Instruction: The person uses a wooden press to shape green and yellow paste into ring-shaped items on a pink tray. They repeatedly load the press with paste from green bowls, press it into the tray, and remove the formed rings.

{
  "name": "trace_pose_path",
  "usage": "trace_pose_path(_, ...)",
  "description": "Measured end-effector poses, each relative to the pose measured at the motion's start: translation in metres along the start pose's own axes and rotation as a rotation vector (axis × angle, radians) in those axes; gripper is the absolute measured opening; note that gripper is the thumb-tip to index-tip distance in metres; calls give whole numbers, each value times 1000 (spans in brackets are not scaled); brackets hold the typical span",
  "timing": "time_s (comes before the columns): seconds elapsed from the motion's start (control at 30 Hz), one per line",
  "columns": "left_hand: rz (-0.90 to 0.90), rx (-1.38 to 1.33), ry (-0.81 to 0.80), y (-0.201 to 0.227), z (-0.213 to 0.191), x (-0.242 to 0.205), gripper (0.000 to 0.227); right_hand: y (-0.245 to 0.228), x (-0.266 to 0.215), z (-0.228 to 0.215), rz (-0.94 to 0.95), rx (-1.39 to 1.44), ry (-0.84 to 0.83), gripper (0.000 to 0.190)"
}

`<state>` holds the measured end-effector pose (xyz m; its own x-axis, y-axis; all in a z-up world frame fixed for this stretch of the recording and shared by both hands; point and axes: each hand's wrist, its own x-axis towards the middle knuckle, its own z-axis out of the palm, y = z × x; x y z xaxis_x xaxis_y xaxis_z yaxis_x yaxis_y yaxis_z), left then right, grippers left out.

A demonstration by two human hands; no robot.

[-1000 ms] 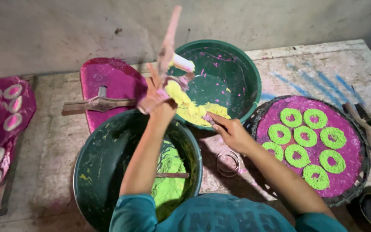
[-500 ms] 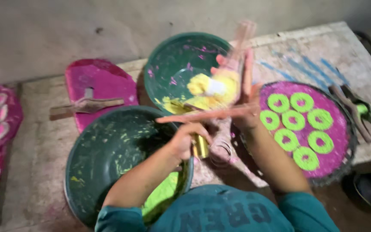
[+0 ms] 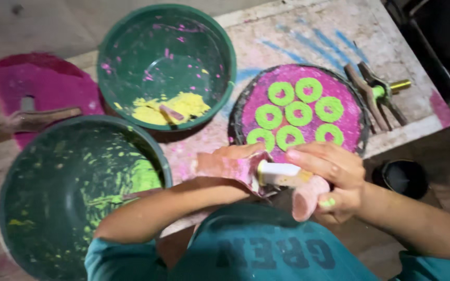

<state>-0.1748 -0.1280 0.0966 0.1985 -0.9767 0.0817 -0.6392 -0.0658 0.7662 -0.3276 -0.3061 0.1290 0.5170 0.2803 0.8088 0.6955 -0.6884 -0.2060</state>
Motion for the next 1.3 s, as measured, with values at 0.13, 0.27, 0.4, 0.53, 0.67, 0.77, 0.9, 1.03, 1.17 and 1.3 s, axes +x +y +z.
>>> trace_pose_path(0.13,-124,-432,-60,8,39,33,36,11,-26,-14,125,-39,-32,72)
trace_pose_path(0.27,113,-7,-163,-6,52,75,43,15,-56,-51,428,220,-52,73)
trace_pose_path(0.4,240,-435,-90,-19,55,104,54,54,-95,-109,1135,985,-369,104)
trace_pose_path(0.53,179,-710,-39,-16,56,113,76,79,-143,-120,1196,1360,-491,111)
trace_pose_path(0.67,535,-1566,159,-23,53,111,87,94,-167,-101,1376,1415,-650,111)
trace_pose_path(0.77,580,-1858,255,-48,68,115,85,105,-174,-87,1458,1423,-690,108)
trace_pose_path(0.9,632,-1979,310,-97,84,130,45,137,-172,-77,1610,1261,-755,95)
trace_pose_path(1.03,624,-2099,404,-143,91,146,29,157,-169,-67,1586,1058,-792,87)
trace_pose_path(1.17,653,-2141,432,-177,90,147,23,157,-166,-38,1516,712,-878,87)
trace_pose_path(1.3,679,-2106,384,-189,95,145,21,152,-163,-20,1512,639,-791,85)
